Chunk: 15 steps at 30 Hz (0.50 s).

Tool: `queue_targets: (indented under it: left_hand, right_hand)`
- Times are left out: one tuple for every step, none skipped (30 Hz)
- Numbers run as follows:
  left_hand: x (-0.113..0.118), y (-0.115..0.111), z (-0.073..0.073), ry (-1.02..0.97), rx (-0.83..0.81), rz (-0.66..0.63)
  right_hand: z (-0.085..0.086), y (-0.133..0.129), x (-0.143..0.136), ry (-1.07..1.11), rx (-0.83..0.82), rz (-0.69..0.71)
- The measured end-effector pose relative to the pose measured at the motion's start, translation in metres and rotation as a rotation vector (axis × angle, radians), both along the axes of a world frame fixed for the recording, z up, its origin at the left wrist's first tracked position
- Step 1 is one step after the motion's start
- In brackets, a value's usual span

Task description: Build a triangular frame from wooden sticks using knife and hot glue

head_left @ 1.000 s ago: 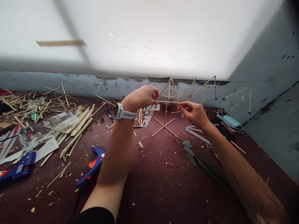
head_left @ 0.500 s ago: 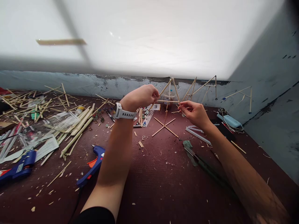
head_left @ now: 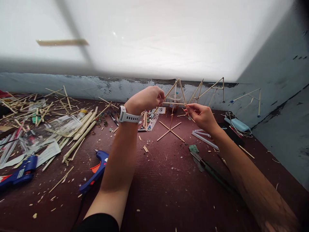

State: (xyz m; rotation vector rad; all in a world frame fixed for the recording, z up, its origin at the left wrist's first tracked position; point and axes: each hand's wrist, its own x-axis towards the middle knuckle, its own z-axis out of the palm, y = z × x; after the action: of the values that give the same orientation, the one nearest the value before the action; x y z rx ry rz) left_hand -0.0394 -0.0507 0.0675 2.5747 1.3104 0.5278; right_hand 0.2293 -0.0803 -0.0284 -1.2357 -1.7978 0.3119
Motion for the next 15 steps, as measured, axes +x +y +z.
queue_targets:
  left_hand:
    - [0.0002, -0.0007, 0.0005, 0.005, 0.000, 0.006]
    - [0.0004, -0.0012, 0.0010, 0.011, 0.003, 0.008]
    - [0.0005, -0.0016, 0.0013, 0.013, 0.013, 0.008]
    - [0.0006, -0.0019, 0.0014, 0.014, 0.026, 0.006]
    - [0.0007, -0.0019, 0.0015, 0.013, 0.040, 0.004]
    - [0.0007, -0.0018, 0.0014, 0.013, 0.050, 0.004]
    - [0.0007, -0.0016, 0.0013, 0.013, 0.057, 0.006]
    - [0.0007, -0.0014, 0.0012, 0.013, 0.061, 0.008]
    - [0.0007, -0.0011, 0.0011, 0.014, 0.063, 0.008]
    - [0.0007, -0.0009, 0.0010, 0.014, 0.065, 0.006]
    - [0.0007, -0.0007, 0.0010, 0.014, 0.066, 0.002]
    - [0.0008, -0.0006, 0.0011, 0.014, 0.066, -0.002]
    - [0.0008, -0.0006, 0.0011, 0.013, 0.063, -0.003]
    - [0.0009, -0.0006, 0.0012, 0.012, 0.058, -0.001]
    - [0.0010, -0.0007, 0.0013, 0.010, 0.052, 0.002]
  right_hand:
    - [0.0006, -0.0003, 0.0002, 0.010, -0.003, 0.001]
    - [0.0013, -0.0007, 0.0004, 0.014, -0.004, -0.001]
    - [0.0021, -0.0011, 0.0008, 0.009, -0.006, -0.003]
    - [0.0030, -0.0014, 0.0014, 0.001, -0.008, -0.005]
    - [0.0037, -0.0016, 0.0020, -0.005, -0.010, -0.006]
    - [0.0042, -0.0017, 0.0026, -0.007, -0.014, -0.004]
    - [0.0046, -0.0017, 0.0032, 0.000, -0.020, 0.002]
    - [0.0049, -0.0018, 0.0037, 0.015, -0.026, 0.010]
    - [0.0051, -0.0019, 0.0041, 0.035, -0.031, 0.016]
    - [0.0052, -0.0021, 0.0043, 0.052, -0.034, 0.020]
    - [0.0053, -0.0022, 0.0045, 0.066, -0.035, 0.022]
    - [0.0052, -0.0024, 0.0046, 0.079, -0.034, 0.024]
    - [0.0051, -0.0025, 0.0047, 0.092, -0.033, 0.026]
    - [0.0050, -0.0024, 0.0048, 0.104, -0.034, 0.029]
    - [0.0047, -0.0023, 0.0050, 0.115, -0.035, 0.033]
